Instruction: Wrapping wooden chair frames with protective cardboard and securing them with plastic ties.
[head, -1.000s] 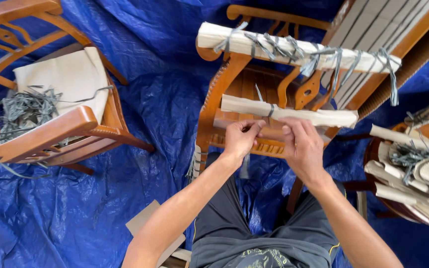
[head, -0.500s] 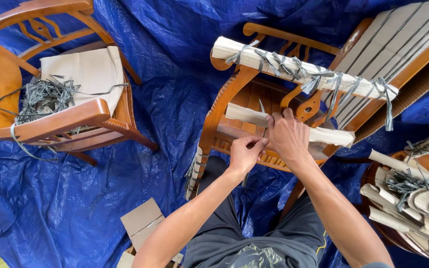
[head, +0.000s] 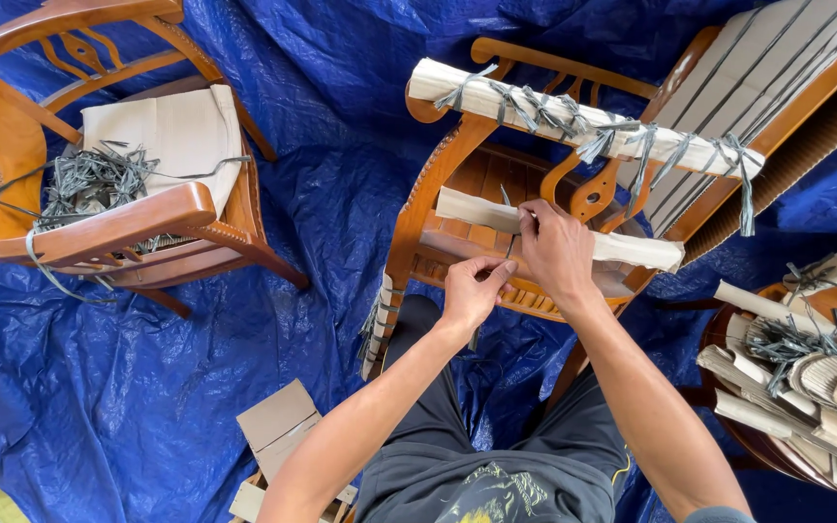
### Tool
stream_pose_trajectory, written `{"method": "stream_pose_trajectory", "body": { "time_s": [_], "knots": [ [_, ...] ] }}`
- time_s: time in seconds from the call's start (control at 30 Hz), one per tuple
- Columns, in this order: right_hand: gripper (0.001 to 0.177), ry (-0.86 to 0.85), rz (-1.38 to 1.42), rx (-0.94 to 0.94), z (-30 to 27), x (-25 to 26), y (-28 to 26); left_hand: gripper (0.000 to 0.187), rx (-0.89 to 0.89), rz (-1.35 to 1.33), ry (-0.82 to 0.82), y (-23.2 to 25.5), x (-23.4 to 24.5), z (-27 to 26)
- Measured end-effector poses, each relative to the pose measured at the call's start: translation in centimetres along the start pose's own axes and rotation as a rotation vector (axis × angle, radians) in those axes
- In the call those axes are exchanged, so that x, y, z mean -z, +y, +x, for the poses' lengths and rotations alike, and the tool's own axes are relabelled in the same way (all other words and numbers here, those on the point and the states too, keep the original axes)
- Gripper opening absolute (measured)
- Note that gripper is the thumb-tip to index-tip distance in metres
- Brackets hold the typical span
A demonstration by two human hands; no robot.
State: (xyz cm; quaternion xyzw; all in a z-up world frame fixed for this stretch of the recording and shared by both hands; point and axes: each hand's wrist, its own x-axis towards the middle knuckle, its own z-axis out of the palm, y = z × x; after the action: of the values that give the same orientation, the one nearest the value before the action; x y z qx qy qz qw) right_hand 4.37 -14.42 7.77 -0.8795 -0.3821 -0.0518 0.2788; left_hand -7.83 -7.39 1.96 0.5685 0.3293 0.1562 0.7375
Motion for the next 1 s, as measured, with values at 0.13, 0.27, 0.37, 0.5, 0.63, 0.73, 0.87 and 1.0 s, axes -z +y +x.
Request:
{"method": "stream_pose_trajectory", "body": {
  "time_s": [0.13, 0.27, 0.37, 0.5, 0.63, 0.73, 0.87, 1.0],
  "knots": [
    [0.014, 0.130, 0.164, 0.060, -2.8, 0.1, 0.0, 0.021, -0.072, -0.047, 0.004, -1.0, 0.3, 0.2],
    [0.019, 0.070, 0.587, -0.247, -5.3, -3.3, 2.8, 0.017, -0.168, 0.042, -0.006, -0.2, 0.0, -0.7],
    [0.026, -0.104, 1.113, -0.578, -5.6, -4.8, 3.8, 0.013, -0.343, 0.208, -0.049, 0.2, -0.5, -1.4],
    [0.026, -0.205, 1.380, -0.757, -5.0, -5.6, 4.4, 0.011, -0.369, 0.311, -0.151, 0.7, -0.2, -1.8],
    [0.022, -0.121, 1.469, -0.831, -4.5, -7.1, 5.0, 0.010, -0.716, 0.688, -0.065, 3.9, 0.0, -1.5],
    [0.019, -0.066, 1.449, -0.870, -4.2, -7.5, 4.8, 0.012, -0.814, 0.850, 0.066, 6.1, 0.1, 1.1],
    [0.011, -0.014, 1.478, -0.898, -3.7, -8.1, 4.7, 0.017, -0.791, 1.092, -0.076, 5.7, 0.5, 7.7],
    [0.008, 0.029, 1.532, -0.920, -3.2, -10.2, 5.5, 0.035, -0.656, 1.188, -0.479, 6.5, 0.3, 11.4]
  ]
}}
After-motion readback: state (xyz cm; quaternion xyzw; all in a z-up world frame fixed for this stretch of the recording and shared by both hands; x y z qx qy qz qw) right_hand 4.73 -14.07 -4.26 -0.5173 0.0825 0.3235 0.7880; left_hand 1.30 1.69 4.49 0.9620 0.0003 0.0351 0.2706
